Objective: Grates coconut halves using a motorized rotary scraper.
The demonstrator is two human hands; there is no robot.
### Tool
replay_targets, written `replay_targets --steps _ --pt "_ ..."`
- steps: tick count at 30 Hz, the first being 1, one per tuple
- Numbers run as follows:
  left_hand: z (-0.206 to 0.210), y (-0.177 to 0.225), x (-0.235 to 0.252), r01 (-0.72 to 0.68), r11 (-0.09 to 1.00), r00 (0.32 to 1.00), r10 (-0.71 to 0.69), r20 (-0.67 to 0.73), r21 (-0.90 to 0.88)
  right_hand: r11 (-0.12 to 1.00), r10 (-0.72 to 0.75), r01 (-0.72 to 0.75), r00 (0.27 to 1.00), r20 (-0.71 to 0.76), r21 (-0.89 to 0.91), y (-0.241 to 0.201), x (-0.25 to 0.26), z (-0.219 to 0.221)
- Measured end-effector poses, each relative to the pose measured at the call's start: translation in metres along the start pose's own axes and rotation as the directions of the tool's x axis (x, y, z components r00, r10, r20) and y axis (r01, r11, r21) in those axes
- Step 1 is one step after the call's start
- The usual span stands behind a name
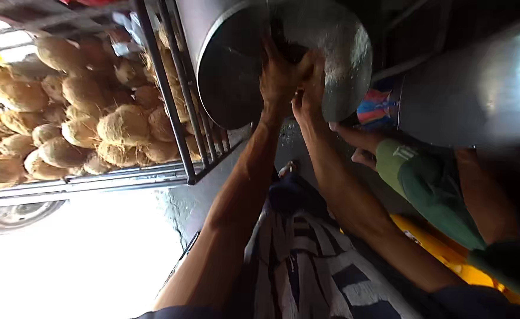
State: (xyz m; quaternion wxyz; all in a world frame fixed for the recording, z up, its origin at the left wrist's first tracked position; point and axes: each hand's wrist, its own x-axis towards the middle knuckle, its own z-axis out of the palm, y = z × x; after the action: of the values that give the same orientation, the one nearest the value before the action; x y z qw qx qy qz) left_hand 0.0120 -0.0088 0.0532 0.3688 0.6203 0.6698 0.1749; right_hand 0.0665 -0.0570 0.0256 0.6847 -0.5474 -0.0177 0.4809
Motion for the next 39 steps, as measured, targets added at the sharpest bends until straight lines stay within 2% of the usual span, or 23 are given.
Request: replay_targets --steps 2,9,14,19,22,24,25,27,29,31,32,33,34,35,36,37,39 --pt "-0.001 -0.004 0.011 -0.023 0.999 1.0 0.023 0.007 -0.032 1.0 -0.009 0.01 1.0 0.025 -0.02 -0.002 0.006 0.007" --pt "0.005 -0.024 0.016 -0.011 0.976 0.998 0.026 0.063 -0.217 0.985 0.069 -0.085 0.992 -0.108 -0.151 0.001 0.001 0.008" --pt "0.012 -0.04 0.024 -0.038 0.895 0.996 0.071 0.058 -0.445 0.97 0.015 -0.05 0.989 -0.144 -0.238 0.008 0.004 0.012" --pt "0.017 -0.053 0.029 -0.042 0.759 0.992 0.111 0.066 -0.65 0.921 -0.091 0.016 0.98 -0.175 -0.39 0.009 0.001 0.021" --pt "0.02 -0.06 0.03 0.049 0.701 0.986 0.081 0.147 -0.711 0.943 -0.024 -0.01 0.995 -0.1 -0.333 -0.001 -0.005 0.008" --pt "0.027 -0.068 0.031 0.124 0.655 0.976 0.053 0.209 -0.746 0.986 0.105 -0.111 0.993 -0.054 -0.125 -0.003 -0.006 -0.006" --pt "0.02 -0.063 0.035 0.127 0.679 0.973 0.055 0.222 -0.724 0.99 0.138 -0.139 0.99 -0.039 -0.028 0.002 0.001 -0.003" --pt "-0.004 -0.045 0.014 0.068 0.828 0.974 0.067 0.218 -0.556 0.98 0.191 -0.189 0.981 -0.039 0.055 0.006 -0.007 -0.008" --pt "-0.018 -0.01 0.002 -0.042 0.967 0.984 0.083 0.158 -0.25 0.993 0.112 -0.113 0.994 0.021 0.041 -0.001 -0.005 -0.005" --pt "-0.012 0.002 -0.019 -0.041 0.999 0.995 0.04 0.095 0.009 0.997 0.06 -0.064 0.993 0.103 0.035 -0.003 -0.016 -0.017" --pt "-0.005 -0.004 -0.03 -0.088 0.995 0.996 0.089 -0.007 0.043 0.998 0.055 -0.055 0.986 0.156 -0.001 -0.004 -0.022 -0.029" --pt "-0.009 -0.009 -0.021 -0.157 0.987 0.979 0.159 -0.126 0.021 0.999 0.05 -0.047 0.981 0.186 -0.023 0.001 -0.012 -0.023" --pt "-0.034 -0.004 -0.019 -0.092 0.995 0.994 0.094 -0.046 0.045 0.996 0.064 -0.053 0.98 0.187 -0.065 0.007 -0.01 -0.014" --pt "-0.06 0.008 -0.024 0.014 0.999 0.993 -0.017 0.117 0.033 0.991 0.081 -0.064 0.985 0.154 -0.113 0.004 -0.016 -0.005" --pt "-0.076 0.02 -0.022 0.074 0.997 0.973 -0.07 0.221 -0.01 0.99 0.072 -0.056 0.991 0.114 -0.133 -0.005 -0.02 0.008" --pt "-0.073 0.021 -0.017 0.085 0.995 0.965 -0.068 0.251 -0.056 0.988 0.046 -0.036 0.997 0.064 -0.152 -0.012 -0.024 0.018" --pt "-0.043 0.002 -0.007 0.028 0.992 0.984 -0.006 0.179 -0.12 0.98 0.033 -0.033 0.999 -0.006 -0.195 -0.017 -0.029 0.024"
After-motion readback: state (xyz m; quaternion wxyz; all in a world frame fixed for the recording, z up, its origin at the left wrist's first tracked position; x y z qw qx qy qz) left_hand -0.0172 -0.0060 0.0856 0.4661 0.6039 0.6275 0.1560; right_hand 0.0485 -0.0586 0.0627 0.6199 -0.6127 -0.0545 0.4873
